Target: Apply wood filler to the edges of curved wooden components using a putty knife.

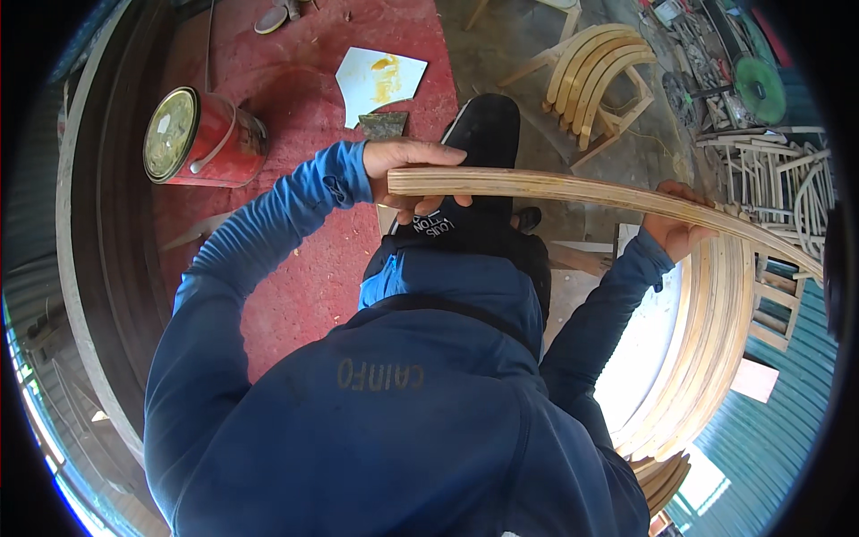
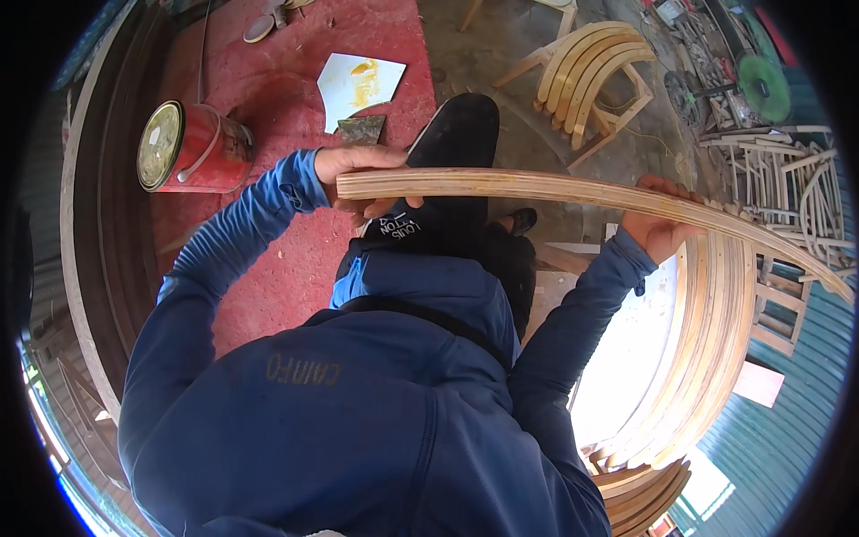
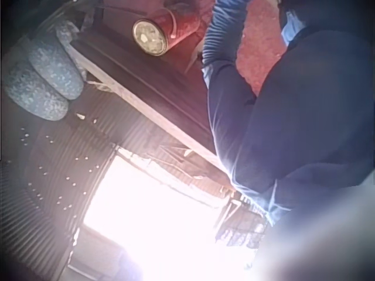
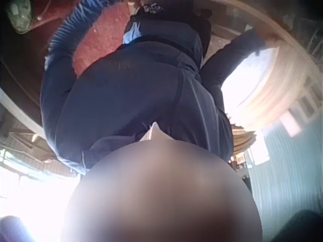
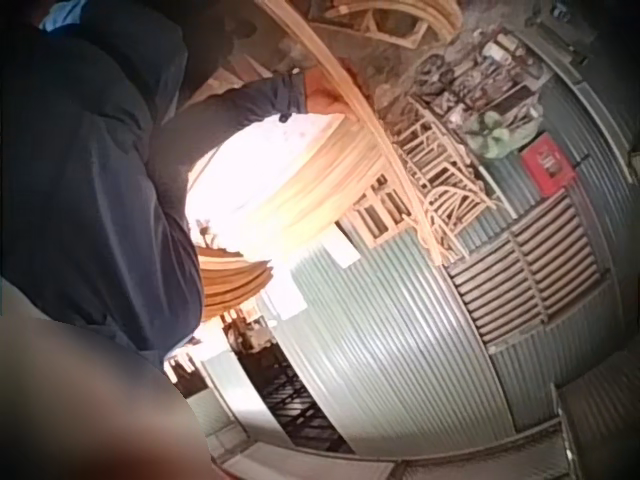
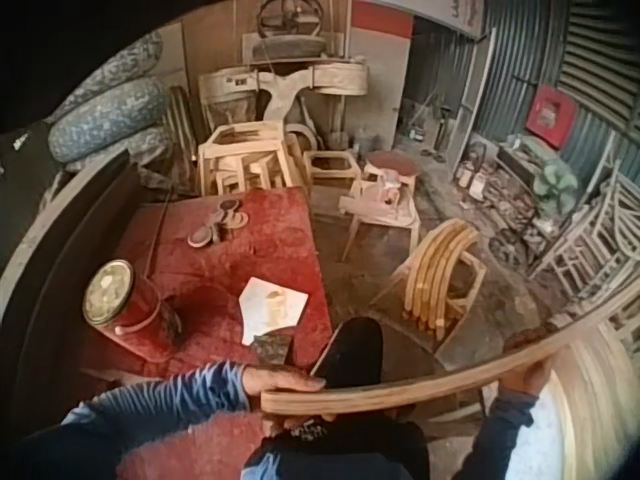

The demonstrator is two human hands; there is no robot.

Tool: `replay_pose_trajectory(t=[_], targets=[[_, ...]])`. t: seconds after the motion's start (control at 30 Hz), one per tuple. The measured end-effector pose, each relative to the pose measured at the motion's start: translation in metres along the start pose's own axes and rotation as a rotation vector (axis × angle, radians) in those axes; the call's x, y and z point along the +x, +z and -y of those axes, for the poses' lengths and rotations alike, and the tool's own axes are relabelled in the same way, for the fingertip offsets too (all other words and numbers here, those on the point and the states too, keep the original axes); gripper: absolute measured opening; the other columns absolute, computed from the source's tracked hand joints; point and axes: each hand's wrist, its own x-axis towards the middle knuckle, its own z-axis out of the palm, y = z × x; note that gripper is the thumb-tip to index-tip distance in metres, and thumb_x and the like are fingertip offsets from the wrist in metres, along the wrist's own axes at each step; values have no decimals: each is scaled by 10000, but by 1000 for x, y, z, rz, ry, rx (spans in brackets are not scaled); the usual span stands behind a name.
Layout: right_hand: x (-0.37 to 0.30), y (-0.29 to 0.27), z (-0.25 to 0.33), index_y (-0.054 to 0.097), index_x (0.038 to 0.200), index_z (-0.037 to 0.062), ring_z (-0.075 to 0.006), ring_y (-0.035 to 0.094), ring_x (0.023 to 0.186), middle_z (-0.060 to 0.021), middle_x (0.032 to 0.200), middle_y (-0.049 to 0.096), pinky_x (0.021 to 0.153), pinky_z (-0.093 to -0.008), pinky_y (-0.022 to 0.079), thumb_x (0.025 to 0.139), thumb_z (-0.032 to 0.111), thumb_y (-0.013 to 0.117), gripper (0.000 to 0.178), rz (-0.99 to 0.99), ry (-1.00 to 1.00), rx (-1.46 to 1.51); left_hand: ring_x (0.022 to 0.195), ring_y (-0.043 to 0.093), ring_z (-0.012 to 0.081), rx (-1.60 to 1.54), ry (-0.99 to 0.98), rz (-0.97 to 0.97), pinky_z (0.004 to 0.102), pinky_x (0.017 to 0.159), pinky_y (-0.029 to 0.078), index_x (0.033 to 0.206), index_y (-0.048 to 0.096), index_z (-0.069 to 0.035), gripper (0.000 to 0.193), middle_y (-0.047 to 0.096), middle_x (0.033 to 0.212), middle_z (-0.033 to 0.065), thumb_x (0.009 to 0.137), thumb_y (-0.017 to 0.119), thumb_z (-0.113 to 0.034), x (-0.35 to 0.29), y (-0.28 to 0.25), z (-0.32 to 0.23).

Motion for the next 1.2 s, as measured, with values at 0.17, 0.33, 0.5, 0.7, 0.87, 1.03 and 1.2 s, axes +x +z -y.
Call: replay_pose_trajectory(t=[0.17,0.33,0.5,0.7,0.87,1.03,1.2], targets=[[15,10,-2,674,1198,145,-216,595,1064,-16,1088,713,1026,-469,424,817,471,786,514,65,2,-34,701,695,199,148,12,101,306,612,582,1285,596,41,677,664,820,87,978,577,-562,-7,14,2],[41,28,10,616,1336,93,-271,561,1233,-109,1347,635,1108,-515,383,974,562,550,596,24,-26,-284,845,689,146,212,345,-122,274,716,578,1302,554,51,552,688,1003,91,888,793,-225,-13,32,2],[26,47,2,576,1359,73,-307,579,1182,-121,1281,641,1071,-512,415,971,607,524,663,-40,97,-52,948,638,77,348,572,-305,236,828,516,1229,596,42,429,699,1070,49,885,799,-116,-5,39,10],[1,54,-7,616,1207,93,-294,594,1106,-87,1201,649,1043,-514,429,976,633,485,602,-131,-9,-293,901,614,71,756,804,-490,235,792,500,1169,629,-37,449,680,984,19,776,846,-21,0,36,30],[5,57,8,615,1174,123,-223,612,1007,4,956,695,1008,-474,437,873,572,687,545,-5,-24,-118,920,611,115,661,950,-569,264,839,499,1197,628,-48,541,629,961,8,719,881,-21,-5,38,32],[15,66,13,667,1099,134,-192,646,898,-5,930,702,966,-456,469,878,573,656,491,-34,-103,-126,947,657,235,956,1172,-593,331,852,505,1131,680,-55,504,684,994,77,683,911,-67,-11,36,34],[18,66,7,678,1103,146,-173,624,915,10,926,694,959,-432,461,847,564,701,490,46,-73,-47,884,677,266,880,1021,-714,368,791,522,1059,701,-39,414,696,967,115,708,900,-133,-8,34,42]])
